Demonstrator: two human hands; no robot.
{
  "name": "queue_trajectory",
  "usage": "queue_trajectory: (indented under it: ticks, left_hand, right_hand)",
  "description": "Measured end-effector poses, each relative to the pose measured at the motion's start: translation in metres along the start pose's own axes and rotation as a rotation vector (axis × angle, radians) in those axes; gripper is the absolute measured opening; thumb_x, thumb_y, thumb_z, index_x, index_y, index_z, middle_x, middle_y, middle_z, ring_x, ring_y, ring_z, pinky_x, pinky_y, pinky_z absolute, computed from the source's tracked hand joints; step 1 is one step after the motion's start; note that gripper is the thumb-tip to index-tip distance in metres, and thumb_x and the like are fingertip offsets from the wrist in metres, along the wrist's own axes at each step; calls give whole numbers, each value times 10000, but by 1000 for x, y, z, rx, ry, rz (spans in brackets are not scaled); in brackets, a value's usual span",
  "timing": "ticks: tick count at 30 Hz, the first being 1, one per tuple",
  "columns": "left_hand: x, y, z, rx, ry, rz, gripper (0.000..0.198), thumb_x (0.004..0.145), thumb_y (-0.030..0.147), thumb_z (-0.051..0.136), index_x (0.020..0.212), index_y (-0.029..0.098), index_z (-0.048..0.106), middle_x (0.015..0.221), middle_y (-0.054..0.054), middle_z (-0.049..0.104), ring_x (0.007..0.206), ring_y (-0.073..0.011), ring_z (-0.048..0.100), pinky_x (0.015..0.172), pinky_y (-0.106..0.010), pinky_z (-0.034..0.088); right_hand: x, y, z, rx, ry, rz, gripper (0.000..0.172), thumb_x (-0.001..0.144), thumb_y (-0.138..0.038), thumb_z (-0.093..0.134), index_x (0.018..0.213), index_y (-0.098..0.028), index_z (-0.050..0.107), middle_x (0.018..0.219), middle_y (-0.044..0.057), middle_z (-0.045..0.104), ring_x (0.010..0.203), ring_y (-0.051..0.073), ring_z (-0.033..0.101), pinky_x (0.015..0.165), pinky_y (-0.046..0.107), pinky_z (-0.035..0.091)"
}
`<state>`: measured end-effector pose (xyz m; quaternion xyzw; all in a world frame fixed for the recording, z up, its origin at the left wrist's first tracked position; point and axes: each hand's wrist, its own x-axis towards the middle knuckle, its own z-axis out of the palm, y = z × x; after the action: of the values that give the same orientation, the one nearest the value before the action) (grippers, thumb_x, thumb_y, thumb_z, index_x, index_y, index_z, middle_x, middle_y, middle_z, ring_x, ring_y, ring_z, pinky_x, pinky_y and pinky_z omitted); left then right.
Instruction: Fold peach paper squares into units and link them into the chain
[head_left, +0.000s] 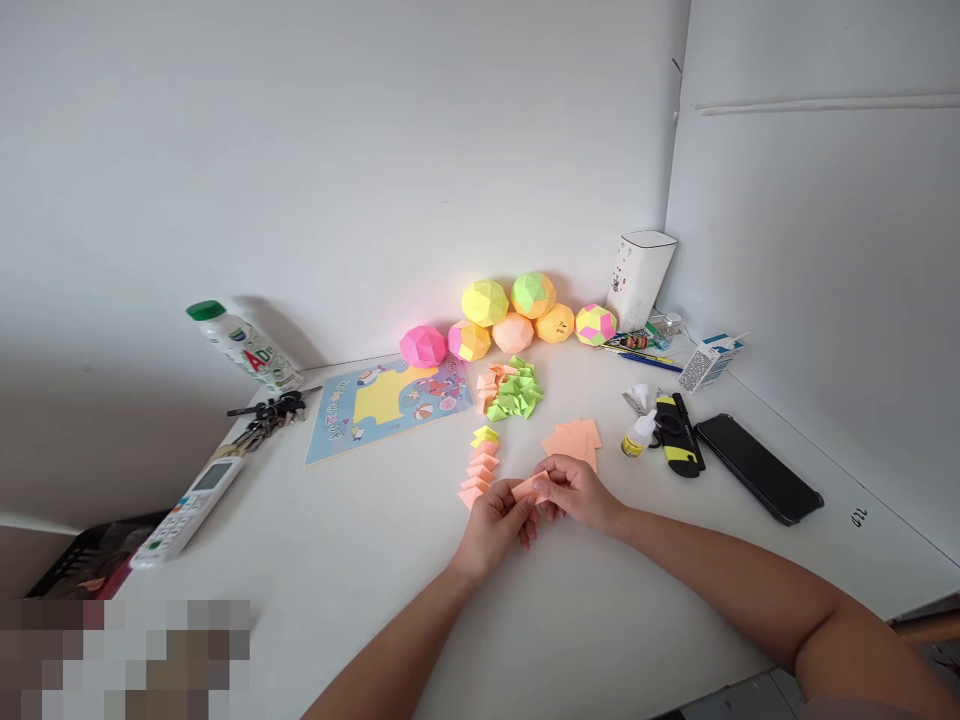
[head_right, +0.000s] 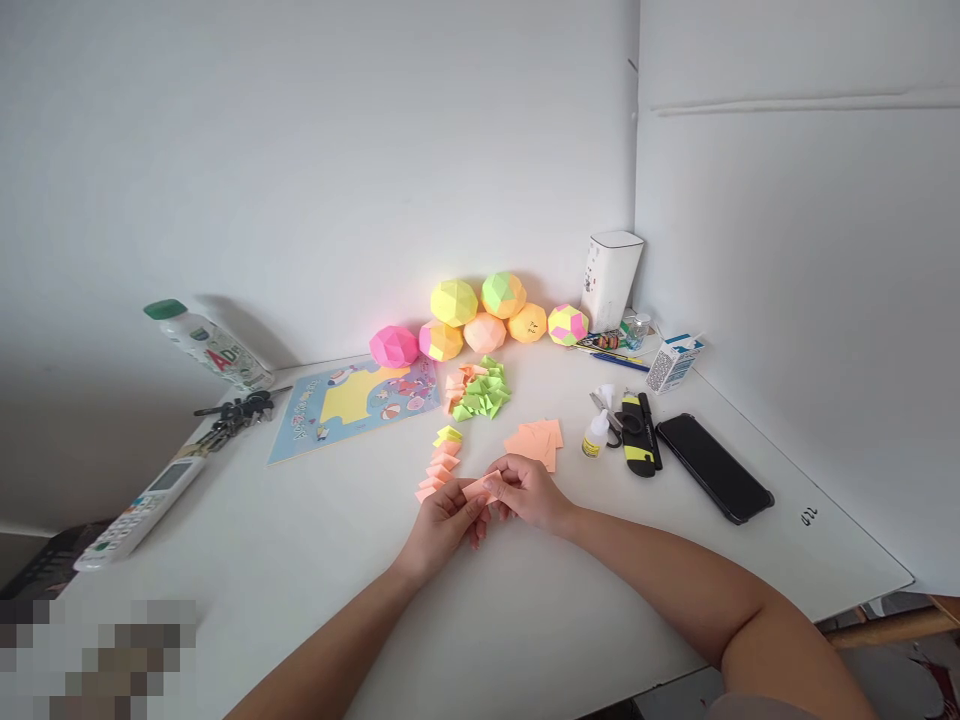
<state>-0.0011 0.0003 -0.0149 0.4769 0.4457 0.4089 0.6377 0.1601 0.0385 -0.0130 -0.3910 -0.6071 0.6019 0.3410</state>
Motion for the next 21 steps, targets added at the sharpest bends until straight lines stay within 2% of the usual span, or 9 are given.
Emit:
queue_trajectory:
  ticks: [3,10,14,16,19,21]
  left_hand:
    - [1,2,0,10,-2,-11,272,797,389,585,893,137,548,610,13,582,490,-102,529,426,-225,442]
    - [5,10,-6,72,-105,-98,279,746,386,627,831,148,508,595,20,585,423,-91,517,365,-203,386]
    - [4,10,-4,80,-78,-88,302,755,422,606,830,164,468,567,39,558,401,-72,467,349,-180,317]
    - [1,10,-2,47,-51,-52,324,765,444,595,860,177,439,574,49,549,411,-68,454,374,-181,307]
    - [-2,7,3,38,-11,-43,343,772,447,592,907,187,413,613,46,554,429,-62,425,405,-187,282]
    - [-4,5,5,56,16,-27,332,780,427,589,922,190,406,593,56,527,446,-66,407,420,-191,272]
  right_hand:
    - [0,2,0,0,4,-2,269,817,-420,578,845,-154,544,568,-26,576,470,99,544,452,209,404]
    - [0,7,1,50,-28,-7,274,813,-423,581,855,-156,537,617,-4,612,472,101,542,467,231,437]
    - [0,8,-1,10,-28,-26,279,827,-422,561,861,-146,539,609,-14,576,464,93,527,450,218,410]
    - [0,8,-2,6,-55,-42,260,834,-395,555,924,-152,533,635,-21,560,512,99,548,475,217,417]
    - [-1,7,-4,42,-111,-66,300,797,-288,597,1059,-181,495,683,-42,497,591,104,565,546,230,447]
    - [-1,8,-5,38,-134,-75,344,760,-213,609,1081,-196,485,670,-60,442,566,89,534,557,229,442]
